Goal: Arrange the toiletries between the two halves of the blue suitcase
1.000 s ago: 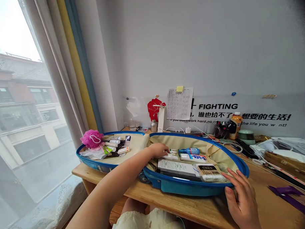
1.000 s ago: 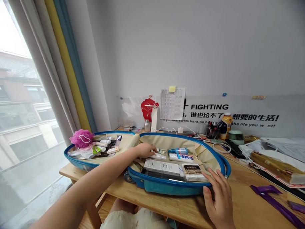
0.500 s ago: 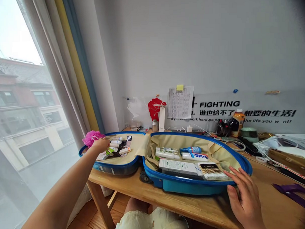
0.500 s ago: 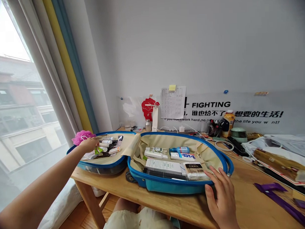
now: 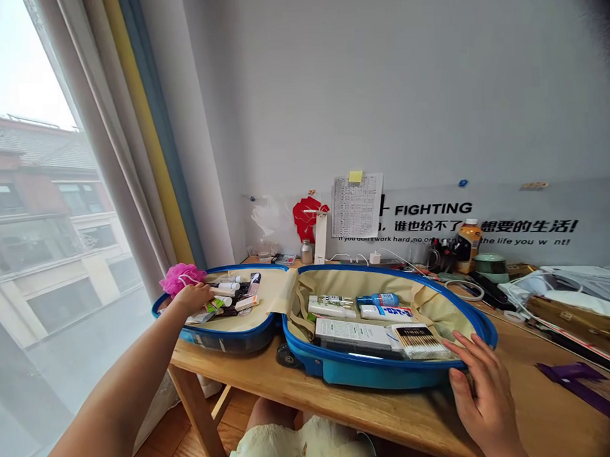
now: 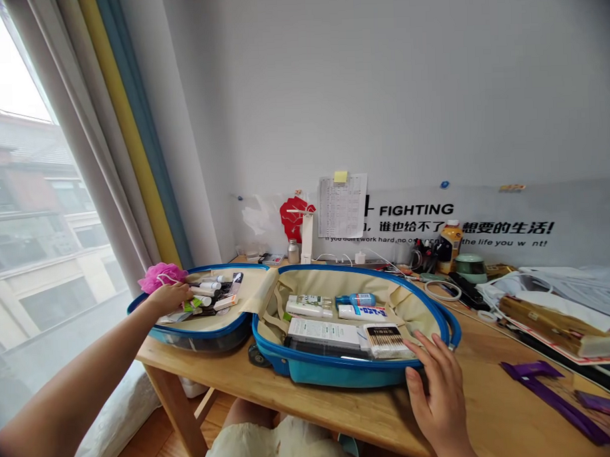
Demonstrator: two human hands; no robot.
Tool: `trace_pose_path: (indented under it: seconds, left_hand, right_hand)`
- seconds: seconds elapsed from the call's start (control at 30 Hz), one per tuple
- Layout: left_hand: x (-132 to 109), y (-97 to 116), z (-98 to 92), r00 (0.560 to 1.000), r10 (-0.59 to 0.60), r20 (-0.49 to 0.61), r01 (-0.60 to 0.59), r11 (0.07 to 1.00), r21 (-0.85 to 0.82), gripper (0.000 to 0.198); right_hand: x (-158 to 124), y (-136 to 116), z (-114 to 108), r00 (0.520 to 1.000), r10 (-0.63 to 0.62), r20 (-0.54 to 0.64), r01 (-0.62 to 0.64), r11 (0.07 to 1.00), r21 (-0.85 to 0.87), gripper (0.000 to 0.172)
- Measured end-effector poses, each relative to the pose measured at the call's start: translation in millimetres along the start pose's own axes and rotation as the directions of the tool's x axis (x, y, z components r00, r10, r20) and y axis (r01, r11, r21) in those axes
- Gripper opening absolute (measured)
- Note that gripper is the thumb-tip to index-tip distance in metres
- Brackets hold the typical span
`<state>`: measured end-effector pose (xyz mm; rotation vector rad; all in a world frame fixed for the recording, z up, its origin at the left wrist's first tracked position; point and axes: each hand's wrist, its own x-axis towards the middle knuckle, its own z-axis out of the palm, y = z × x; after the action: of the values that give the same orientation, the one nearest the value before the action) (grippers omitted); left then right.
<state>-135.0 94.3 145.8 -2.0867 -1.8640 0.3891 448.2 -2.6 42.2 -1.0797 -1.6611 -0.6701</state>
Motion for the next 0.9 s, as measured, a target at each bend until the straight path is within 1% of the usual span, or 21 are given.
trace_pose_path:
  seconds: [0.1, 0.17, 0.27, 0.33, 0.4, 0.43, 0.53, 0.63, 0.7, 0.77, 0.83, 0.9]
  left_hand:
    - [-5, -3, 0.1, 0.999, -0.009, -0.052, 0.008, 1.0, -0.024, 0.026]
    - [-7, -4, -5.9, 0.994, -0.032, -0.107, 0.027, 0.998, -0.05, 0.027]
    - [-3, 3, -26.4, 0.975, -0.087, -0.204, 0.068, 0.993, -0.101, 0.034]
    - [5, 18, -46.4, 0.96, -0.105, -0.259, 0.07, 0.988, -0.141, 0.04]
    - [14, 42, -68.9, 0.951, -0.077, -0.3, 0.023, 0.983, -0.18, 0.043]
    - [19, 57, -80.1, 0.947, -0.044, -0.317, -0.02, 0.98, -0.196, 0.043]
    - [34, 113, -109.6, 0.934, 0.127, -0.334, -0.211, 0.951, -0.227, 0.04]
    - [48, 172, -128.7, 0.897, 0.306, -0.318, -0.39, 0.888, -0.243, 0.038]
    - [57, 206, -134.3, 0.868, 0.398, -0.297, -0.474, 0.843, -0.256, 0.037]
    - [65, 234, -135.0, 0.84, 0.472, -0.268, -0.535, 0.8, -0.271, 0.037]
    - [72, 254, -132.3, 0.817, 0.531, -0.227, -0.577, 0.765, -0.287, 0.037]
    - [77, 267, -127.9, 0.799, 0.576, -0.173, -0.6, 0.74, -0.304, 0.038]
  right_hand:
    - [1, -1, 0, 1.0, 0.015, 0.021, -0.015, 1.0, 0.002, 0.034]
    - [1, 0, 0, 0.999, 0.018, 0.027, -0.018, 1.0, 0.013, 0.034]
    - [0, 0, 1, 1.0, 0.02, 0.022, -0.021, 1.0, 0.021, 0.035]
    - [-1, 1, 1, 0.999, 0.029, 0.019, -0.029, 0.999, 0.017, 0.035]
    - [-1, 0, 1, 0.999, 0.034, 0.012, -0.035, 0.999, 0.014, 0.035]
    - [-1, 0, 1, 0.999, 0.035, 0.011, -0.035, 0.999, 0.014, 0.035]
    - [-1, 0, 1, 1.0, 0.019, 0.011, -0.019, 1.0, 0.017, 0.035]
    - [-1, 1, 0, 1.0, 0.01, 0.007, -0.01, 1.0, 0.016, 0.035]
    - [-1, 1, -1, 1.0, 0.022, 0.011, -0.022, 1.0, 0.018, 0.034]
    - [-1, 1, -1, 0.999, 0.036, 0.015, -0.036, 0.999, 0.021, 0.034]
    - [0, 0, -1, 0.999, 0.032, 0.015, -0.032, 0.999, 0.02, 0.033]
    - [0, 0, -2, 1.0, 0.019, 0.013, -0.019, 1.0, 0.017, 0.033]
